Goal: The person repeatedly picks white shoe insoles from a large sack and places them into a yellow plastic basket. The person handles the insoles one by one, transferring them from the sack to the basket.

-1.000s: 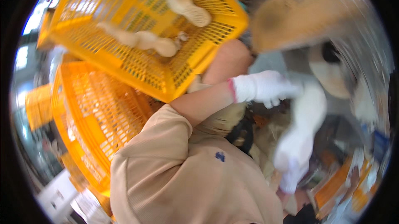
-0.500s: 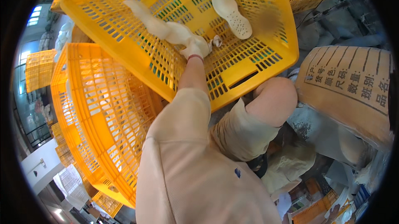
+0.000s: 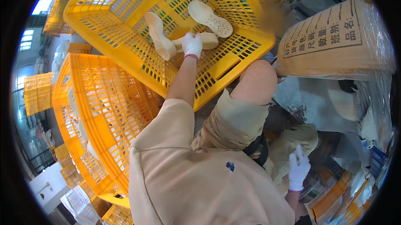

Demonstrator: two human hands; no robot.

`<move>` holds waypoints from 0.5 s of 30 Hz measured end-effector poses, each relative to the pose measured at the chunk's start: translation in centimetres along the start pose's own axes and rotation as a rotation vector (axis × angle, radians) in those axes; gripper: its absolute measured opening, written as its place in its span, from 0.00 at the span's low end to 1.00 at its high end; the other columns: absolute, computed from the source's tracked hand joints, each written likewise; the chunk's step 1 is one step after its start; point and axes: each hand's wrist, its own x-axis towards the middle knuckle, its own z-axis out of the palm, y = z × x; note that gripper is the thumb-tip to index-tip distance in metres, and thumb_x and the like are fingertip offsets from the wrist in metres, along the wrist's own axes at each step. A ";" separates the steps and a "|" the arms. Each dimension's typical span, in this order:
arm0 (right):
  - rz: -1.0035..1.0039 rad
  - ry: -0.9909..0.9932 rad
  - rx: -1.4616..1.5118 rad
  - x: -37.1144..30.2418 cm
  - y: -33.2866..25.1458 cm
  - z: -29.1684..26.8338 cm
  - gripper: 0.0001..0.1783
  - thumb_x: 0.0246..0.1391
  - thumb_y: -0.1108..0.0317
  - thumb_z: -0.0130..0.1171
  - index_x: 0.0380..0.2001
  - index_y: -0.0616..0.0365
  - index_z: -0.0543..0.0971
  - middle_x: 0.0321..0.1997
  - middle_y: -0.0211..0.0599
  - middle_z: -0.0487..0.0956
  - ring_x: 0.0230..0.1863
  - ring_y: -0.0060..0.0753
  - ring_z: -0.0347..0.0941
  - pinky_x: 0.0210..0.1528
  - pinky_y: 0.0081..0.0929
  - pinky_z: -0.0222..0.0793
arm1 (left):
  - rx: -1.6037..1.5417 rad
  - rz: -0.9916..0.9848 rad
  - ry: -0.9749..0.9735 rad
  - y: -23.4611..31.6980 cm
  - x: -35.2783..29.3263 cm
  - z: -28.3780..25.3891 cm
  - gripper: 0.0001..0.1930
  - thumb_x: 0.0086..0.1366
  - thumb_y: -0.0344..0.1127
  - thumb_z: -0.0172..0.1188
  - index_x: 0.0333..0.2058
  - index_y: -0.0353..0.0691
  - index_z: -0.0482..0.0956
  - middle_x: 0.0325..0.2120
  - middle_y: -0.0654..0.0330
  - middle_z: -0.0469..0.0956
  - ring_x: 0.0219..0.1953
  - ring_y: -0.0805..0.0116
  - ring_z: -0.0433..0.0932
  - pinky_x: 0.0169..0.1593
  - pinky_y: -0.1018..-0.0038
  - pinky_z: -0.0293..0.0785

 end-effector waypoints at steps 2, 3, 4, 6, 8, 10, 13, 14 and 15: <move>0.107 -0.024 -0.037 -2.0 0.6 0.7 0.28 0.61 0.64 0.65 0.64 0.59 0.79 0.48 0.49 0.85 0.47 0.46 0.81 0.54 0.39 0.74 | -0.064 0.197 -0.015 1.0 2.1 2.5 0.22 0.65 0.47 0.67 0.44 0.30 0.85 0.46 0.38 0.85 0.53 0.43 0.83 0.60 0.58 0.75; 0.121 -0.005 -0.039 -3.0 0.9 0.8 0.28 0.61 0.64 0.65 0.64 0.60 0.80 0.48 0.49 0.85 0.47 0.47 0.81 0.54 0.40 0.74 | -0.200 0.105 -0.013 1.9 3.7 4.1 0.25 0.62 0.47 0.69 0.48 0.28 0.82 0.48 0.38 0.84 0.52 0.45 0.84 0.60 0.60 0.76; 0.166 -0.006 -0.040 -3.8 1.3 1.0 0.28 0.60 0.64 0.65 0.63 0.60 0.80 0.47 0.49 0.85 0.47 0.48 0.81 0.54 0.40 0.75 | -0.424 -0.018 -0.017 2.8 5.2 5.9 0.27 0.61 0.48 0.71 0.47 0.27 0.85 0.43 0.47 0.87 0.47 0.50 0.86 0.53 0.61 0.78; 0.237 0.046 0.001 -4.9 1.8 0.9 0.27 0.59 0.64 0.65 0.61 0.63 0.80 0.46 0.49 0.85 0.47 0.50 0.81 0.54 0.41 0.75 | -0.380 -0.333 0.116 4.6 8.3 9.5 0.30 0.59 0.48 0.72 0.49 0.26 0.83 0.43 0.47 0.87 0.46 0.49 0.86 0.52 0.60 0.78; 0.374 0.061 -0.052 -5.0 1.9 0.6 0.28 0.59 0.63 0.64 0.61 0.64 0.80 0.47 0.50 0.85 0.48 0.50 0.82 0.55 0.42 0.75 | -0.581 -0.472 0.057 6.1 10.2 12.6 0.30 0.60 0.49 0.70 0.51 0.26 0.82 0.45 0.45 0.87 0.48 0.48 0.86 0.52 0.59 0.78; 0.328 0.020 -0.148 -4.2 1.4 0.0 0.28 0.60 0.63 0.64 0.61 0.63 0.79 0.49 0.52 0.85 0.50 0.52 0.82 0.53 0.43 0.75 | -0.602 -0.437 0.032 7.7 10.9 13.7 0.31 0.62 0.48 0.68 0.54 0.26 0.80 0.48 0.42 0.85 0.50 0.47 0.85 0.53 0.58 0.78; 0.332 -0.081 -0.182 -1.7 -0.6 -1.0 0.27 0.61 0.62 0.64 0.62 0.61 0.80 0.52 0.54 0.85 0.51 0.53 0.82 0.53 0.45 0.74 | -0.361 -0.213 0.138 9.3 9.1 9.4 0.27 0.68 0.49 0.58 0.53 0.29 0.79 0.49 0.39 0.84 0.48 0.45 0.85 0.51 0.51 0.81; 0.296 -0.062 -0.184 -0.6 -1.7 -1.3 0.27 0.61 0.62 0.64 0.62 0.61 0.80 0.53 0.54 0.84 0.51 0.53 0.81 0.52 0.46 0.74 | -0.615 -0.135 0.100 9.6 7.9 6.2 0.25 0.68 0.48 0.58 0.52 0.29 0.80 0.46 0.40 0.84 0.47 0.46 0.85 0.49 0.51 0.81; 0.297 -0.078 -0.184 0.5 -3.0 -1.4 0.27 0.61 0.61 0.64 0.62 0.60 0.80 0.54 0.54 0.84 0.52 0.54 0.81 0.52 0.46 0.74 | -0.861 -0.063 -0.009 9.6 6.1 2.8 0.24 0.68 0.47 0.57 0.50 0.30 0.81 0.43 0.42 0.85 0.45 0.46 0.86 0.47 0.51 0.81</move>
